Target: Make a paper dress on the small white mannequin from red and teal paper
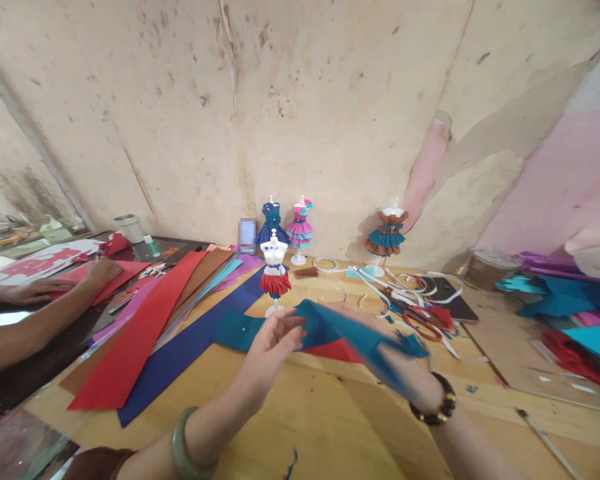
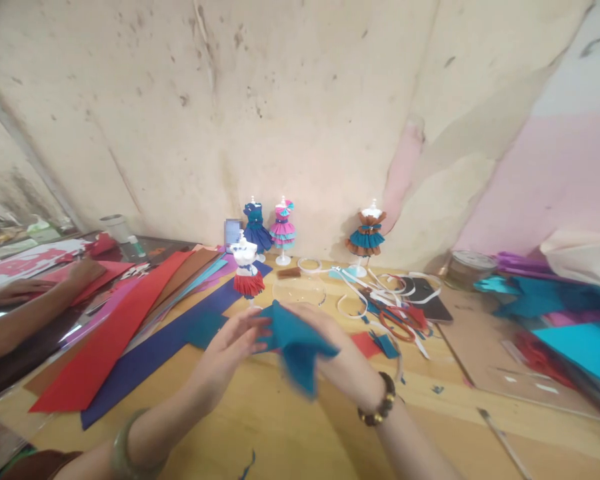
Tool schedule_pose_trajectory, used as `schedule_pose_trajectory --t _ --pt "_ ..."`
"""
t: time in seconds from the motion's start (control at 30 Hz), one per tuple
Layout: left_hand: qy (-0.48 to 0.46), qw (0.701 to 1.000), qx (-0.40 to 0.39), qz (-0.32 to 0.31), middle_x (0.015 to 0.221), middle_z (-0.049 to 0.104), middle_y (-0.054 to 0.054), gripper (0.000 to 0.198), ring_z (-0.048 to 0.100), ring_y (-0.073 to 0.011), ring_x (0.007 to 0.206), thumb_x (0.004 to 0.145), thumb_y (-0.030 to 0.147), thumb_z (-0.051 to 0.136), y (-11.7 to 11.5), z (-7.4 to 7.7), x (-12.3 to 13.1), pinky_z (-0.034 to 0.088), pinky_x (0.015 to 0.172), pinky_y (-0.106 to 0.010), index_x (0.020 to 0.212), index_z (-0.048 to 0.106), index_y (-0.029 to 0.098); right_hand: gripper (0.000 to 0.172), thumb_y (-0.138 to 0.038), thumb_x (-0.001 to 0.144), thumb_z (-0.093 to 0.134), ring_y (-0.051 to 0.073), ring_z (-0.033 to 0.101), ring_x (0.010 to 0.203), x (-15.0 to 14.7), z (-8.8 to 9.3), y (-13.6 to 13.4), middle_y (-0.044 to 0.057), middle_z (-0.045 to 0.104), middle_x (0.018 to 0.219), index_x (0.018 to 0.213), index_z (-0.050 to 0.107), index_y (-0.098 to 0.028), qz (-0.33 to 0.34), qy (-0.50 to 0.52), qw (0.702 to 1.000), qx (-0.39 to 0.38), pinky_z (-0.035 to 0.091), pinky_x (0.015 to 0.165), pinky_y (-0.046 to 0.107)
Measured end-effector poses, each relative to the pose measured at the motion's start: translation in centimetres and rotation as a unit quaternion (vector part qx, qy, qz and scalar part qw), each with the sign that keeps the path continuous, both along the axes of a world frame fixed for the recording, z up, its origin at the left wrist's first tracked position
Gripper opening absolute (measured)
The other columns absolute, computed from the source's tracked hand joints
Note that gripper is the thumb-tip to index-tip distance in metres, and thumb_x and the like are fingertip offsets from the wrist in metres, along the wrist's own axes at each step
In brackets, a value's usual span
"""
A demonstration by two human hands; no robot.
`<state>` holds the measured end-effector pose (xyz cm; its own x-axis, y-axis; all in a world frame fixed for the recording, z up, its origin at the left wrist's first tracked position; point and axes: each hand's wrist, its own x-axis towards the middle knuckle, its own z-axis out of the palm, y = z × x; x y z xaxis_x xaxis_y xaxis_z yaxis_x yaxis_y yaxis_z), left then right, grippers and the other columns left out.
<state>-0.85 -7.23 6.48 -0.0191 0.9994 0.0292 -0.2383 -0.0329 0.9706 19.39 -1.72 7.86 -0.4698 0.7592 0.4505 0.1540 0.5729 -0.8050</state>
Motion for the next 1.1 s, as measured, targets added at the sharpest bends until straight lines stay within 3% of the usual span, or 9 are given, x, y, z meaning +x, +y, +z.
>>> schedule_pose_trajectory --t 0.07,0.13,0.23,0.3,0.4,0.5,0.63,0.87,1.1 --pt "0.089 0.992 0.066 0.061 0.125 0.064 -0.013 0.054 0.059 -0.0293 0.119 0.073 0.043 0.080 0.6 -0.4 -0.4 0.043 0.102 -0.043 0.119 0.059 0.026 0.027 -0.041 0.092 0.058 0.028 0.063 0.116 0.5 0.4 0.4 0.006 0.071 0.119 0.110 0.073 -0.027 -0.038 0.059 0.995 -0.072 0.043 0.110 0.052" --pt "0.164 0.976 0.118 0.082 0.133 0.060 -0.013 0.055 0.051 -0.0299 0.129 0.075 0.039 0.078 1.3 -0.6 -0.5 0.035 0.111 -0.044 0.124 0.058 0.026 0.033 -0.049 0.092 0.057 0.028 0.066 0.111 0.7 0.8 0.6 0.007 0.074 0.113 0.108 0.073 -0.024 -0.049 0.119 0.980 -0.153 0.045 0.107 0.054" --pt "0.251 0.954 0.162 0.031 0.146 0.050 -0.013 0.064 0.042 -0.0314 0.138 0.078 0.040 0.075 2.8 -0.6 -0.4 0.026 0.117 -0.046 0.136 0.052 0.024 0.039 -0.051 0.083 0.070 0.028 0.069 0.105 1.0 1.7 0.6 0.007 0.075 0.109 0.110 0.070 -0.022 -0.019 0.238 0.928 -0.287 0.054 0.096 0.052" --pt "0.307 0.938 0.164 -0.009 0.150 0.047 -0.013 0.074 0.040 -0.0332 0.140 0.077 0.043 0.076 4.0 -0.6 -0.2 0.027 0.117 -0.048 0.142 0.047 0.024 0.042 -0.048 0.081 0.074 0.028 0.069 0.107 1.3 2.4 0.5 0.007 0.075 0.112 0.114 0.068 -0.023 -0.012 0.282 0.905 -0.319 0.056 0.092 0.050" --pt "0.369 0.918 0.140 -0.044 0.143 0.054 -0.013 0.072 0.049 -0.0350 0.132 0.075 0.048 0.075 5.7 -0.7 0.0 0.036 0.110 -0.048 0.140 0.051 0.025 0.039 -0.047 0.081 0.074 0.027 0.068 0.109 2.3 3.3 0.6 0.006 0.075 0.113 0.113 0.068 -0.025 -0.029 0.324 0.891 -0.317 0.057 0.092 0.047" --pt "0.390 0.905 0.111 -0.133 0.113 0.070 -0.009 0.041 0.064 -0.0288 0.102 0.082 0.045 0.066 7.0 -0.6 0.0 0.048 0.085 -0.037 0.115 0.066 0.022 0.034 -0.045 0.080 0.075 0.026 0.069 0.108 3.7 3.9 1.3 0.004 0.075 0.112 0.108 0.069 -0.026 -0.078 0.365 0.881 -0.290 0.057 0.093 0.046" --pt "0.413 0.880 0.098 -0.212 0.071 0.061 0.000 0.024 0.055 -0.0166 0.066 0.083 0.039 0.062 7.9 -0.3 -0.3 0.037 0.059 -0.027 0.076 0.064 0.017 0.030 -0.041 0.079 0.074 0.025 0.069 0.108 5.6 4.6 2.2 0.002 0.074 0.116 0.106 0.071 -0.028 -0.150 0.424 0.852 -0.269 0.059 0.091 0.043" --pt "0.429 0.844 0.096 -0.309 0.065 0.044 0.005 0.026 0.040 -0.0106 0.061 0.078 0.035 0.064 8.6 0.9 -1.3 0.027 0.055 -0.024 0.066 0.050 0.017 0.038 -0.034 0.069 0.082 0.023 0.059 0.123 7.7 5.5 2.8 0.001 0.071 0.123 0.105 0.073 -0.028 -0.266 0.480 0.809 -0.210 0.059 0.092 0.035" --pt "0.454 0.823 0.052 -0.337 0.062 0.028 0.006 0.044 0.029 -0.0094 0.057 0.078 0.048 0.064 8.8 0.2 -4.7 0.021 0.053 -0.025 0.061 0.035 0.020 0.037 -0.022 0.061 0.084 0.025 0.070 0.098 8.6 4.3 4.3 0.006 0.076 0.109 0.096 0.075 -0.020 -0.300 0.483 0.802 -0.183 0.059 0.089 0.039"
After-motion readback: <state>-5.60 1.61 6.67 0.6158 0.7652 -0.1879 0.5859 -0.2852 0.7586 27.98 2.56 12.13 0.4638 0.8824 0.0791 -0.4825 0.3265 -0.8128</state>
